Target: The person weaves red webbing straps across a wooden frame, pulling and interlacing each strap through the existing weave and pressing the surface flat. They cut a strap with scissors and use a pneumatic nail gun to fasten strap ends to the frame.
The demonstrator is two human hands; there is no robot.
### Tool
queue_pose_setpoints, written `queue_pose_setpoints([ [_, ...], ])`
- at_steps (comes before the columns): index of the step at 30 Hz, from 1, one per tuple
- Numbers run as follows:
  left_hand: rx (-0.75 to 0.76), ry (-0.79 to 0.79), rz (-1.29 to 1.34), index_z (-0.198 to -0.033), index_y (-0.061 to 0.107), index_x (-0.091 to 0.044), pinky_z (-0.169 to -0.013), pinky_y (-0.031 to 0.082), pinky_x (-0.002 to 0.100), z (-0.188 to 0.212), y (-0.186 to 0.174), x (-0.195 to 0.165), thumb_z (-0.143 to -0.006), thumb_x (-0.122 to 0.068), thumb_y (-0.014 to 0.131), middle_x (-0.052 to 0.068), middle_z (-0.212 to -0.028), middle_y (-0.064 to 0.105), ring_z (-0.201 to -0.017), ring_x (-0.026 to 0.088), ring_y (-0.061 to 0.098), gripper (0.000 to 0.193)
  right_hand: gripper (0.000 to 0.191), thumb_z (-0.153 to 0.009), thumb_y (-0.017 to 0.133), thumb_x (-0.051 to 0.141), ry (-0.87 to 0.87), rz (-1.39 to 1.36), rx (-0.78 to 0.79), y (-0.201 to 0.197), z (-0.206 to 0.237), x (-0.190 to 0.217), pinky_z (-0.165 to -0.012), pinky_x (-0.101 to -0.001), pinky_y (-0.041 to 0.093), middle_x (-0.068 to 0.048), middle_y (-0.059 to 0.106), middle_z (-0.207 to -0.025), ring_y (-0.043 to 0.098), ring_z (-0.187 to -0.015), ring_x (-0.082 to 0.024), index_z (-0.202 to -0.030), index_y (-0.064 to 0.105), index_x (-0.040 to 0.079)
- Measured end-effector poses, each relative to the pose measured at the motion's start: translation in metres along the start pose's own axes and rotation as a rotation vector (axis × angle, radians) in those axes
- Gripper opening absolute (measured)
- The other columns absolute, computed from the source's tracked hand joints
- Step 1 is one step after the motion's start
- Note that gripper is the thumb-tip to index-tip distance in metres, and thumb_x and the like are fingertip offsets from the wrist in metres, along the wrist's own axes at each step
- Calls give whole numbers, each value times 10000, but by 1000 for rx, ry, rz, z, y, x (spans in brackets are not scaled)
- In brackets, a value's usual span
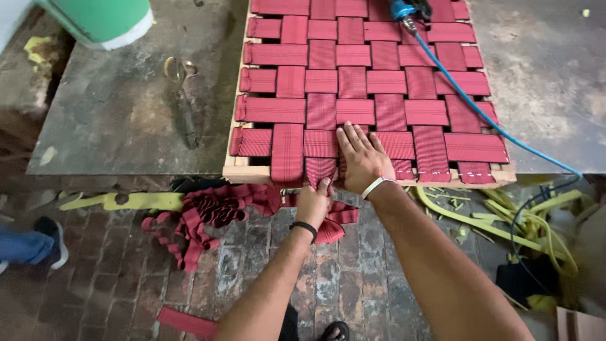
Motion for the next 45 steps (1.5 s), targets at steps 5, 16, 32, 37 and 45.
queue_pose_setpoints([
  [5,-175,786,-870,-1113,656,-19,-584,465,522,18,1,-8,-966,-229,654,167,-629,610,-624,390,620,256,965,-788,698,285,-15,6,-73,2,-2,0,-1248,-453,169,-96,217,-1692,224,-1548,-235,-1614,227,115],
  [16,150,141,-156,-878,667,36,-423,374,486,-14,-5,19,-1081,-304,682,140,-592,617,-473,356,528,397,1058,-716,765,325,49,-60,-9,-3,-4,4,-1247,-480,154,-91,199,-1674,196,-1544,-248,-1591,211,111],
  [32,391,102,-604,-858,766,-195,-652,526,420,7,-20,36,-980,-428,616,51,-761,753,-708,265,707,303,1247,-695,871,532,325,-107,-208,-36,-284,-207,-1226,-434,326,-207,227,-1703,256,-1555,-356,-1645,221,51],
  [37,498,-165,-155,-1000,664,-213,-754,552,377,7,-21,53,-985,-337,649,-3,-798,699,-770,238,690,126,1604,-522,954,667,301,32,144,-52,-336,-220,-1198,-473,289,-250,69,-1669,170,-1527,-406,-1616,-36,39],
  [45,458,142,-577,-898,717,-181,-645,547,432,16,-24,20,-1013,-393,584,29,-760,729,-691,270,706,276,1128,-703,796,745,503,-170,155,-43,-303,-227,-1107,-505,478,-268,523,-1474,532,-1367,-436,-1545,457,75],
])
Point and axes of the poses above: each hand's wrist, its own z-axis away from the middle knuckle, its own y-axis out of the palm, x = y × z, the point moved 4 cm from there along -z, towards the middle knuckle
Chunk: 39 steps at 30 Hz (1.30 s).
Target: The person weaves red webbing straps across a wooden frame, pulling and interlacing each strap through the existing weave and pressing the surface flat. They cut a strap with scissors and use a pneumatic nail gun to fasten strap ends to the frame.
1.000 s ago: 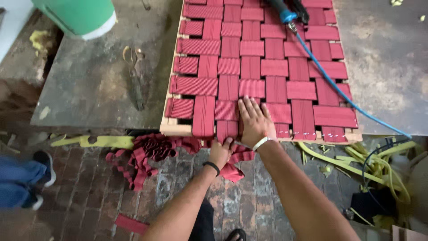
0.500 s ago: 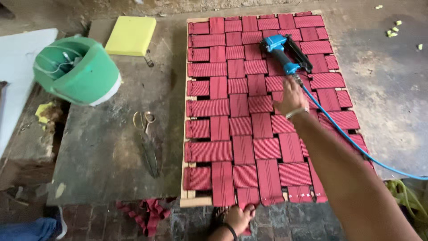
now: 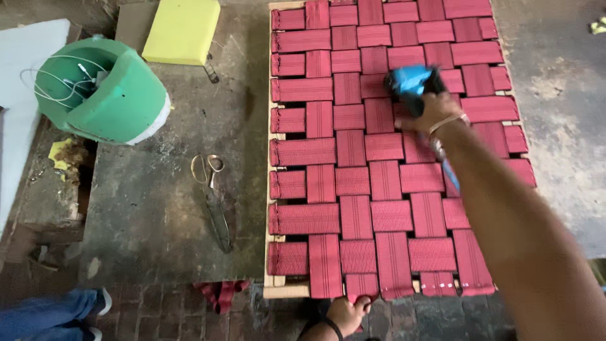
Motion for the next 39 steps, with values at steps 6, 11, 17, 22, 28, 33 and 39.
queue_pose_setpoints([
  [6,107,-179,-115,-881,685,-233,-585,511,516,-9,1,-5,-1046,-535,417,85,-712,688,-615,336,674,436,938,-695,870,540,-8,-1,43,65,112,-22,-1010,-461,531,-228,657,-1297,653,-1201,-376,-1411,516,48],
  [11,107,7,-536,-1130,683,-301,-557,491,592,-18,3,-9,-1014,-494,438,164,-750,694,-636,414,664,332,835,-815,788,487,-141,-285,110,76,253,-60,-874,-505,571,-229,735,-1163,711,-1052,-413,-1421,457,18],
  [17,73,165,-514,-1157,661,-225,-579,519,570,-20,3,-16,-1034,-395,448,163,-751,710,-650,406,689,300,366,-717,844,282,8,-603,91,105,424,-59,-618,-390,581,-113,754,-728,734,-664,-214,-969,761,29],
  [22,55,-87,-178,-1002,714,-191,-547,560,495,-16,-3,-26,-1026,-405,468,147,-746,718,-625,338,708,327,226,-763,789,143,223,-888,246,141,456,-45,-508,-354,507,-110,670,-578,641,-505,-182,-691,683,-44],
  [28,29,-377,277,-858,734,-113,-451,590,404,-2,-6,-28,-990,-460,550,131,-718,722,-542,292,712,414,228,-787,765,110,232,-935,323,146,455,-24,-486,-352,482,-80,645,-558,607,-471,-181,-665,659,-50],
  [33,-21,-223,-67,-816,727,-64,-696,554,468,-14,-6,-22,-1000,-482,585,145,-699,725,-713,318,706,479,238,-755,760,116,255,-731,304,128,455,-9,-519,-334,501,-81,658,-561,616,-493,-158,-988,782,72],
  [39,84,-284,90,-814,714,-128,-735,536,481,-10,-2,-23,-1046,-514,472,156,-721,716,-713,337,711,511,326,-762,766,141,258,-842,355,120,458,11,-501,-345,486,-53,653,-588,596,-492,-152,-1086,774,105],
])
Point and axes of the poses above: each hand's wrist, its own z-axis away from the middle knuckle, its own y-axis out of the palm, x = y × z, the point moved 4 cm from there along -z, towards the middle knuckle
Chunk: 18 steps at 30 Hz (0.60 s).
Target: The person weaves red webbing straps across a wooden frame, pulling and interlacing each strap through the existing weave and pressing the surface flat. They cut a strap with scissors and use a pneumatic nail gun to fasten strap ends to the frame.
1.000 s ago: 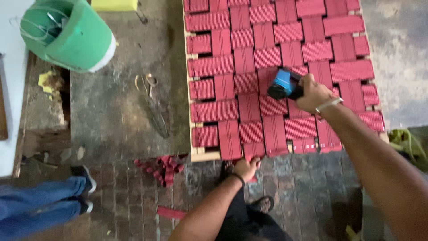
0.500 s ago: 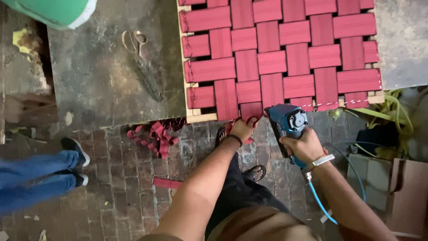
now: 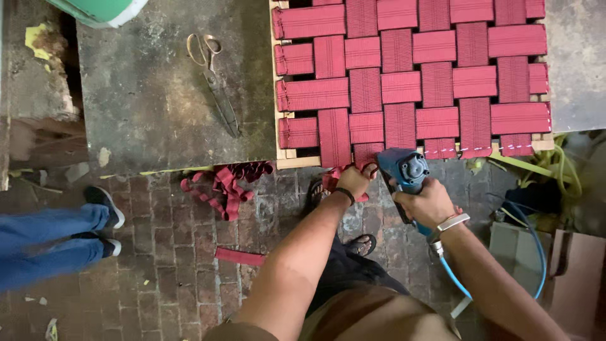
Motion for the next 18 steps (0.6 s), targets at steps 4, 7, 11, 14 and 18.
queue_pose_setpoints([
  [4,-41,123,-118,-898,719,-147,-691,536,505,-3,-1,-3,-1013,-434,511,165,-749,725,-719,356,710,373,306,-749,787,165,3,15,3,8,-3,2,-513,-343,503,-53,653,-598,609,-503,-151,-1049,788,101],
  [7,-80,176,-359,-1002,715,-145,-695,543,538,-13,4,-1,-1011,-405,513,201,-787,710,-770,391,710,329,294,-750,790,214,-10,111,3,13,-5,2,-545,-331,528,-58,684,-591,651,-520,-148,-1024,799,109],
  [11,-197,196,-310,-957,740,-90,-823,574,519,-16,3,4,-1021,-378,550,234,-906,739,-907,408,731,351,331,-794,829,284,16,167,42,21,-7,4,-581,-353,568,-81,731,-623,718,-561,-183,-851,744,-31],
  [14,-171,359,-437,-1055,720,-95,-818,568,523,-12,4,-2,-970,-353,586,242,-981,736,-915,419,717,303,300,-745,759,271,-56,169,53,26,-4,14,-586,-345,559,-73,705,-584,699,-543,-174,-1017,806,153],
  [18,-103,301,-295,-987,747,-77,-792,573,498,-6,0,-3,-759,-326,725,239,-969,750,-926,394,719,338,303,-767,778,303,-15,261,34,29,1,26,-596,-342,557,-101,701,-586,698,-542,-175,-1015,808,131],
])
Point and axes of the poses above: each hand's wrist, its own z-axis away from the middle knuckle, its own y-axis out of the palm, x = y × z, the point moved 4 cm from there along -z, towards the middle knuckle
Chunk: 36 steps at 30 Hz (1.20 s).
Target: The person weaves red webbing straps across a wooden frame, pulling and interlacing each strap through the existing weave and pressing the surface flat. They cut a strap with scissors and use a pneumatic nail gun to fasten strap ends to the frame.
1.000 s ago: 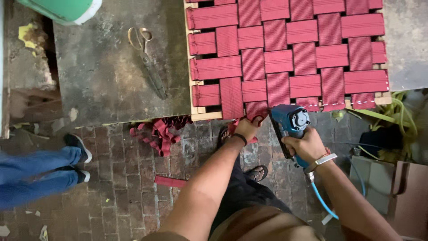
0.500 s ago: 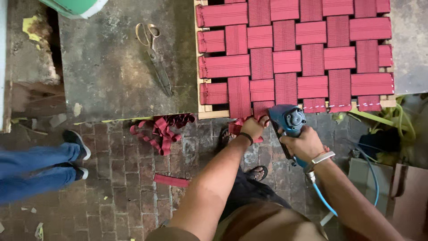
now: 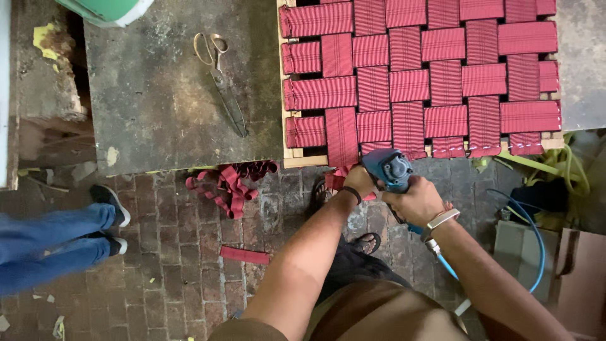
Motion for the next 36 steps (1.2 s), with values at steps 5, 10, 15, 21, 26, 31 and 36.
queue_pose_setpoints([
  [5,10,-85,-23,-981,752,-66,-811,595,474,-2,5,4,-881,-299,664,222,-954,757,-926,374,748,268,355,-760,813,269,33,-106,-5,-2,4,4,-550,-343,530,-82,689,-589,654,-519,-163,-1092,804,140],
  [10,37,-235,51,-991,744,-89,-771,589,483,1,7,5,-966,-334,615,208,-877,750,-853,374,754,279,313,-785,788,159,52,-263,29,-10,1,-8,-494,-345,482,-63,640,-586,598,-483,-166,-1087,800,75],
  [15,216,-231,357,-931,739,-145,-733,570,444,6,-4,-11,-1081,-462,447,72,-744,738,-742,291,752,456,309,-789,764,103,6,-459,64,-19,1,-18,-467,-330,444,-62,600,-569,570,-449,-170,-1089,783,32],
  [21,200,-133,183,-1028,721,-212,-757,546,441,4,-8,-13,-1034,-395,385,30,-753,742,-764,253,717,383,300,-782,774,92,37,-456,91,-14,-5,-20,-461,-332,442,-57,598,-573,560,-451,-172,-1079,780,49],
  [26,181,-50,56,-929,737,-133,-766,559,441,1,1,-8,-1036,-368,416,59,-792,770,-775,272,738,412,251,-765,788,94,8,-332,75,-10,-12,-19,-482,-332,470,-57,660,-611,600,-489,-156,-995,765,-3],
  [31,266,-191,566,-951,728,12,-764,565,462,10,-4,-11,-1006,-485,542,187,-876,761,-832,323,749,534,322,-814,807,253,107,-16,-57,-39,-19,-29,-578,-351,561,-93,728,-696,689,-584,-187,-1034,774,20],
  [36,180,37,208,-1198,666,-19,-832,542,422,53,-68,0,-893,-510,659,168,-1021,749,-959,302,727,578,533,-896,725,375,10,243,-324,-96,-61,-27,-754,-443,605,-182,761,-923,762,-817,-310,-1364,654,130],
])
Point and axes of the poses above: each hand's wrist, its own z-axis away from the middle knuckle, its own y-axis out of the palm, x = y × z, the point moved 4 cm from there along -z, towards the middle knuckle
